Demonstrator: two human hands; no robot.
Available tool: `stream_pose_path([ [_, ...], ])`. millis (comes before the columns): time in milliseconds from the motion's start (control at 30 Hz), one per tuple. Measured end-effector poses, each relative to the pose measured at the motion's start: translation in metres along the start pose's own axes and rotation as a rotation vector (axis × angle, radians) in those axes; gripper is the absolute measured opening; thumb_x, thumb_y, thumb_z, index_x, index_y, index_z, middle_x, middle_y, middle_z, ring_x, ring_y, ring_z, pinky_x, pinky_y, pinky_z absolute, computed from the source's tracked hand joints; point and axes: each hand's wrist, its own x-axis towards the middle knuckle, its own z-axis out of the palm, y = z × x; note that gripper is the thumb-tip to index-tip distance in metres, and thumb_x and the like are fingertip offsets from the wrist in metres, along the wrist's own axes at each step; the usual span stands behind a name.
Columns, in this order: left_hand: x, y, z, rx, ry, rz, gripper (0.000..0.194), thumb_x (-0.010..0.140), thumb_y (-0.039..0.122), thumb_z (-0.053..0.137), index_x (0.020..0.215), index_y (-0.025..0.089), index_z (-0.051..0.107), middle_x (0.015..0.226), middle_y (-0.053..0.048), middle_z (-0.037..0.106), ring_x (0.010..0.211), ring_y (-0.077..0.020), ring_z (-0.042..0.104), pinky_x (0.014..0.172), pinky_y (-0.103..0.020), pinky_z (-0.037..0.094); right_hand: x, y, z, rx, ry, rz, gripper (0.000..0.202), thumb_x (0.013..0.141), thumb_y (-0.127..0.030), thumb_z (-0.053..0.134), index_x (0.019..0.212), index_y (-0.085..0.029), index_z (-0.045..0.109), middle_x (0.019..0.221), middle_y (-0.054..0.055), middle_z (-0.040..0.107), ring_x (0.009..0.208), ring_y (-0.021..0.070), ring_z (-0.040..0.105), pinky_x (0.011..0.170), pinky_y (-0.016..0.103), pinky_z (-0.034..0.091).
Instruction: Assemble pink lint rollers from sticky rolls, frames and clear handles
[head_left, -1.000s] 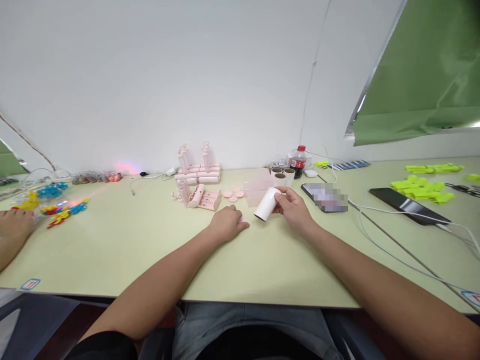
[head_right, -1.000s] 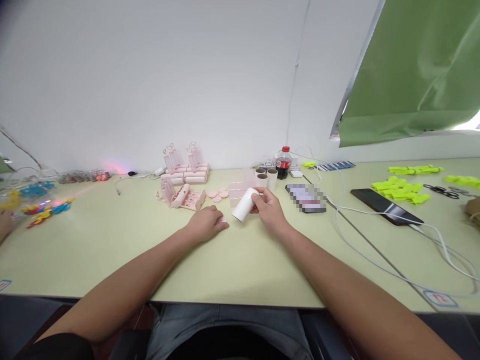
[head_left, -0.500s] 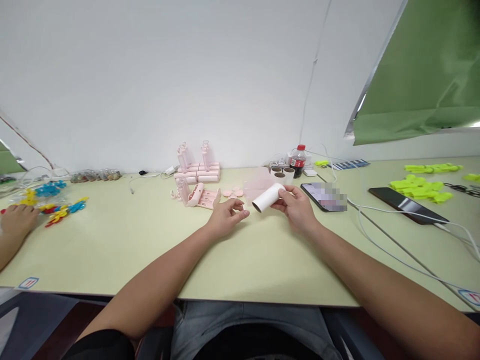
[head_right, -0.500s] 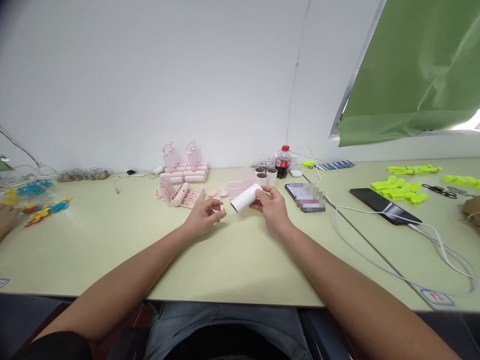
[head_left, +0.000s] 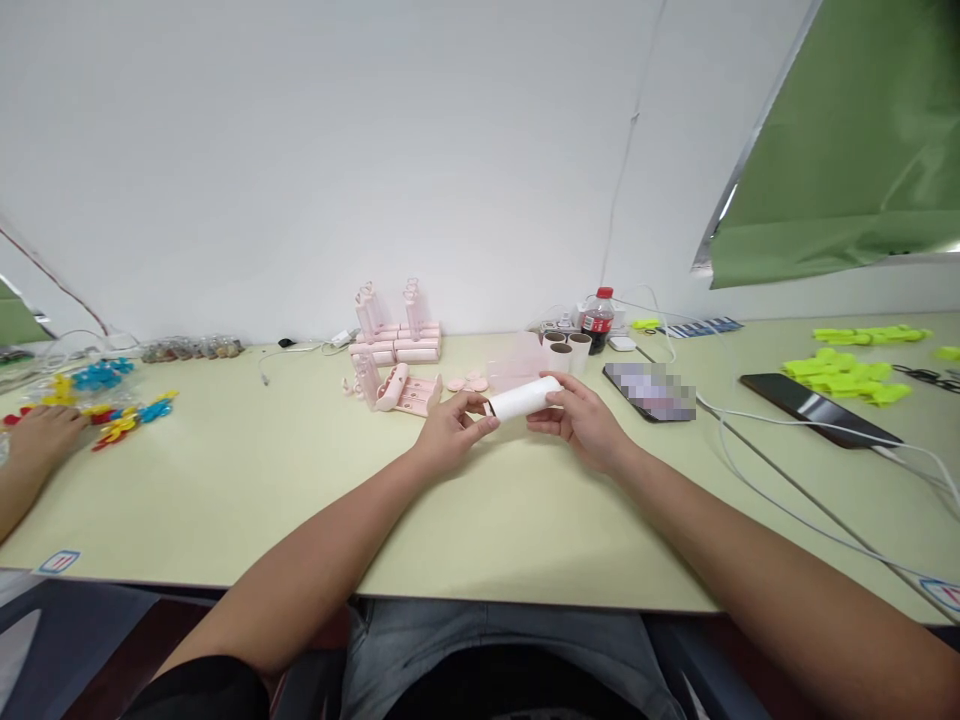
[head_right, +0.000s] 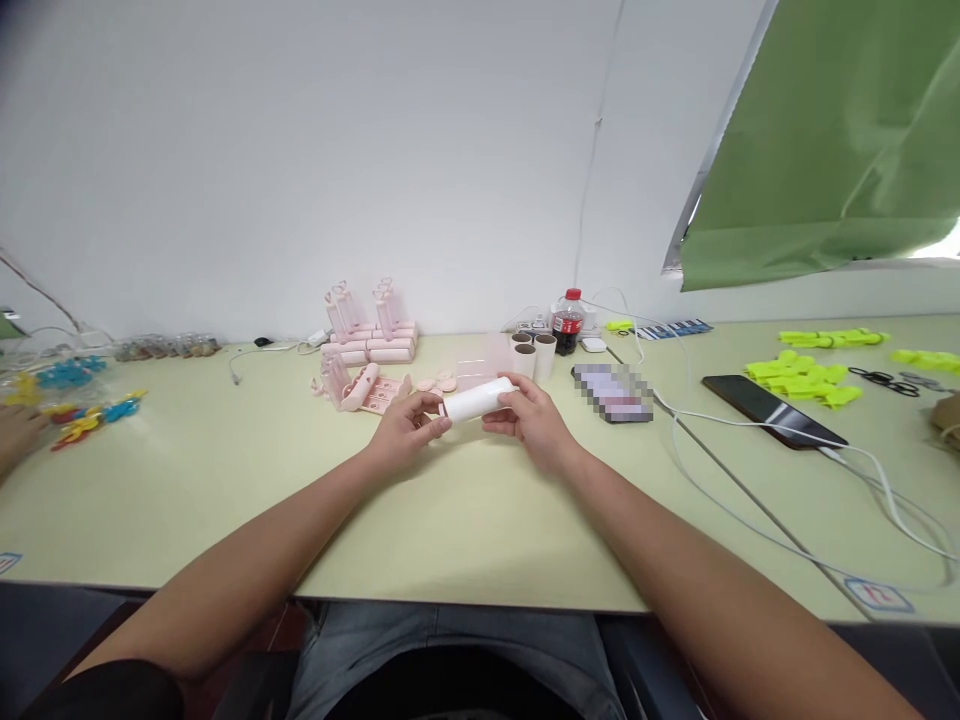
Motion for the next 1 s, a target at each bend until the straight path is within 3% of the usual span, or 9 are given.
stream_pose_path([
  [133, 0.0001, -0.0027, -0.0004, -0.061, -0.065, -0.007, 0.039, 0.078, 0.047, 0.071, 0.105, 0.020, 0.066, 0.094, -0.005, 0.070, 0.061, -0.0123, 0.064, 0.074, -0.035, 0.054, -0.0013, 0.0027, 0.0007, -0.143, -0.078, 0.035, 0.028, 0.084, -0.025, 0.059, 0.110, -0.026, 0.051, 0.082, -0.003, 0.059, 0.059, 0.0130, 0.065, 0.056, 0.033, 0.061],
  [367, 0.0020, -0.0047, 0.0003, -0.118, -0.048, -0.011, 0.044, 0.076, 0.048, 0.072, 0.106, 0.018, 0.063, 0.098, -0.005, 0.068, 0.059, -0.0097, 0.061, 0.057, -0.026, 0.049, 0.0003, 0.0070, 0.0011, -0.212, -0.058, 0.010, 0.023, 0.086, -0.036, 0.060, 0.101, -0.023, 0.047, 0.075, -0.003, 0.059, 0.054, 0.0118, 0.061, 0.048, 0.028, 0.056],
  [733, 0.0011, -0.0024, -0.0011, -0.053, -0.012, -0.024, 0.042, 0.075, 0.046, 0.074, 0.106, 0.020, 0.066, 0.091, -0.005, 0.072, 0.061, -0.0105, 0.062, 0.069, -0.031, 0.055, -0.0003, 0.0077, 0.0007, -0.228, -0.072, -0.058, 0.043, 0.076, -0.050, 0.070, 0.101, -0.024, 0.048, 0.075, -0.004, 0.060, 0.055, 0.0119, 0.061, 0.048, 0.028, 0.054],
  [1000, 0.0023, -0.0057, -0.0011, -0.106, -0.039, -0.028, 0.046, 0.074, 0.049, 0.074, 0.108, 0.018, 0.065, 0.091, -0.006, 0.072, 0.061, -0.0118, 0.065, 0.067, -0.031, 0.056, -0.0003, 0.0090, -0.0009, -0.220, -0.108, -0.091, 0.050, 0.074, -0.054, 0.072, 0.104, -0.024, 0.047, 0.076, -0.005, 0.058, 0.056, 0.0122, 0.062, 0.049, 0.028, 0.054],
])
